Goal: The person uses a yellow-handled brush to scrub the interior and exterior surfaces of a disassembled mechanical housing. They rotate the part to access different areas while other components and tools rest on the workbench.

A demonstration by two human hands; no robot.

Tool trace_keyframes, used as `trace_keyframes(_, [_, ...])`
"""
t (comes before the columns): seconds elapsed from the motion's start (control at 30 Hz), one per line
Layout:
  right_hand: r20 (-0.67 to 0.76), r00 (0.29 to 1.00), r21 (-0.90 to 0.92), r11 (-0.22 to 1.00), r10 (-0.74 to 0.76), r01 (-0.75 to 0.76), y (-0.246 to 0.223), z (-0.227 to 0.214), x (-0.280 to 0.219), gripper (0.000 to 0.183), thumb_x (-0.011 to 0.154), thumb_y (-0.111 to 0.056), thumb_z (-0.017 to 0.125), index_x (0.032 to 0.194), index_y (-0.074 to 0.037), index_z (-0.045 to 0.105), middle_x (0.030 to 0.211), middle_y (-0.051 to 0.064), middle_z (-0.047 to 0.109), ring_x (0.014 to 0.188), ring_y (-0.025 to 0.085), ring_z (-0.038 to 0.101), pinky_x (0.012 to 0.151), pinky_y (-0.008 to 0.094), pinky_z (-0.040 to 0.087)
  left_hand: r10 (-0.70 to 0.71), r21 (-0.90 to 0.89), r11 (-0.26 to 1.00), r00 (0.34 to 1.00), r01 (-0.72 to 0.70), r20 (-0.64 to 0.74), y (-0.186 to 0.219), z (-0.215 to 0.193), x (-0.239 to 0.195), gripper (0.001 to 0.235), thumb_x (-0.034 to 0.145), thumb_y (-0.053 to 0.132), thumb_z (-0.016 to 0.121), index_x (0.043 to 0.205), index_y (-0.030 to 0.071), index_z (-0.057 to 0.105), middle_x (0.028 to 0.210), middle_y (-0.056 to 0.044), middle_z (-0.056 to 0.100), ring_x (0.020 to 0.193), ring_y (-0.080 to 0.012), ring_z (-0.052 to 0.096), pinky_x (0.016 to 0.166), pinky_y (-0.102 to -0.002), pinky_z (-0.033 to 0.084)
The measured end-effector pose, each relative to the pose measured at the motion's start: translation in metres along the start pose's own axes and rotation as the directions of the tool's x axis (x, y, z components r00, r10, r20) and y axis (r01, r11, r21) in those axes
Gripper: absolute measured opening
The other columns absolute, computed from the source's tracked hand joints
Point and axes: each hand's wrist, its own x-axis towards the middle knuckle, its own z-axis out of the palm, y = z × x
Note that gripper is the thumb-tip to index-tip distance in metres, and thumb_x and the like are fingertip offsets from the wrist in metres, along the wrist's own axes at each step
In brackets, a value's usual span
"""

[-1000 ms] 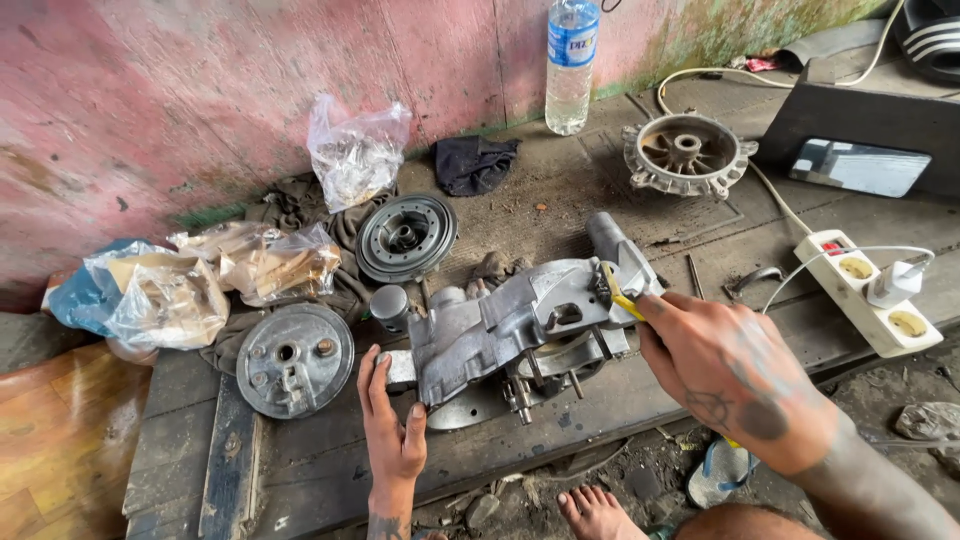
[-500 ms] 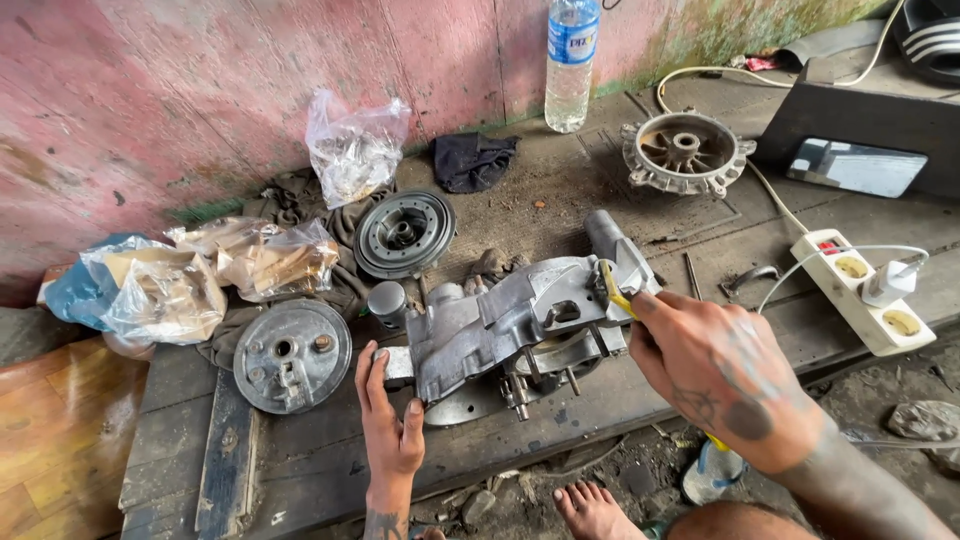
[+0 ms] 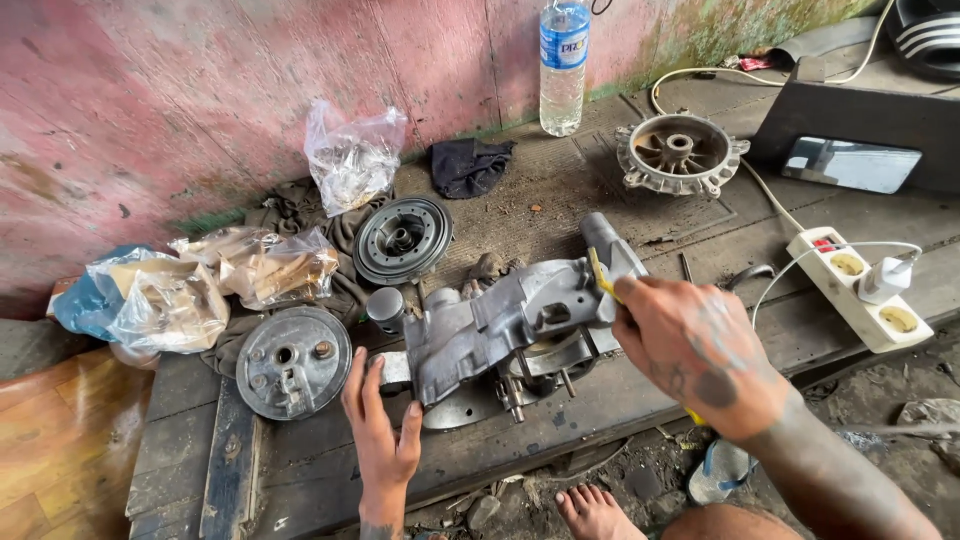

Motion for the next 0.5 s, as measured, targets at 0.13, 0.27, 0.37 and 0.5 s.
trace_keyframes(0.13, [-0.065,0.995,0.012,0.997,-0.078,0.079,0.002,0.002,0.002,0.015,0.102,-0.026,0.052,0.091,-0.016,0.054,0.067,-0.004,0.061,0.043,0.016,0.055,0.039,0.036,0.050,0.200,0.160,0.972,0.965,-0.173,-0.172,0.047,-0.012,0.018,0.064,0.098,0.048,0.047,0.140,0.000,0.053,0.159,-0.021,0.040,0.148,-0.0342,0.036,0.122,-0.051,0.032])
trace_keyframes(0.27, [-0.135,0.987,0.026,0.995,-0.087,0.091,0.003,0.005,0.013,0.012,0.100,-0.023,0.053,0.094,-0.012,0.052,0.069,0.002,0.060,0.046,0.026,0.057,0.039,0.046,0.047,0.261,0.036,0.965,0.940,-0.260,-0.221,0.122,-0.024,0.012,0.053,0.093,0.051,0.043,0.134,0.020,0.058,0.157,-0.013,0.043,0.151,-0.0285,0.035,0.128,-0.055,0.035])
trace_keyframes(0.37, [0.029,1.000,0.001,1.000,-0.010,0.010,-0.002,-0.007,0.000,0.015,0.102,-0.027,0.048,0.091,-0.018,0.052,0.070,-0.003,0.062,0.048,0.019,0.063,0.045,0.041,0.055,0.244,-0.080,0.964,0.961,-0.255,-0.126,0.153,-0.030,-0.006,0.041,0.095,0.029,0.071,0.134,0.032,0.060,0.156,-0.013,0.035,0.152,-0.0354,0.035,0.130,-0.055,0.047])
trace_keyframes(0.5, [-0.051,0.998,0.000,0.999,-0.037,0.037,0.004,-0.004,0.008,0.016,0.102,-0.031,0.050,0.099,-0.015,0.052,0.068,0.000,0.059,0.046,0.022,0.057,0.040,0.044,0.047,0.159,-0.541,0.817,0.980,-0.200,-0.122,0.111,-0.020,-0.038,0.071,0.075,0.048,0.094,0.133,0.015,0.070,0.144,0.001,0.058,0.131,-0.0301,0.061,0.114,-0.049,0.049])
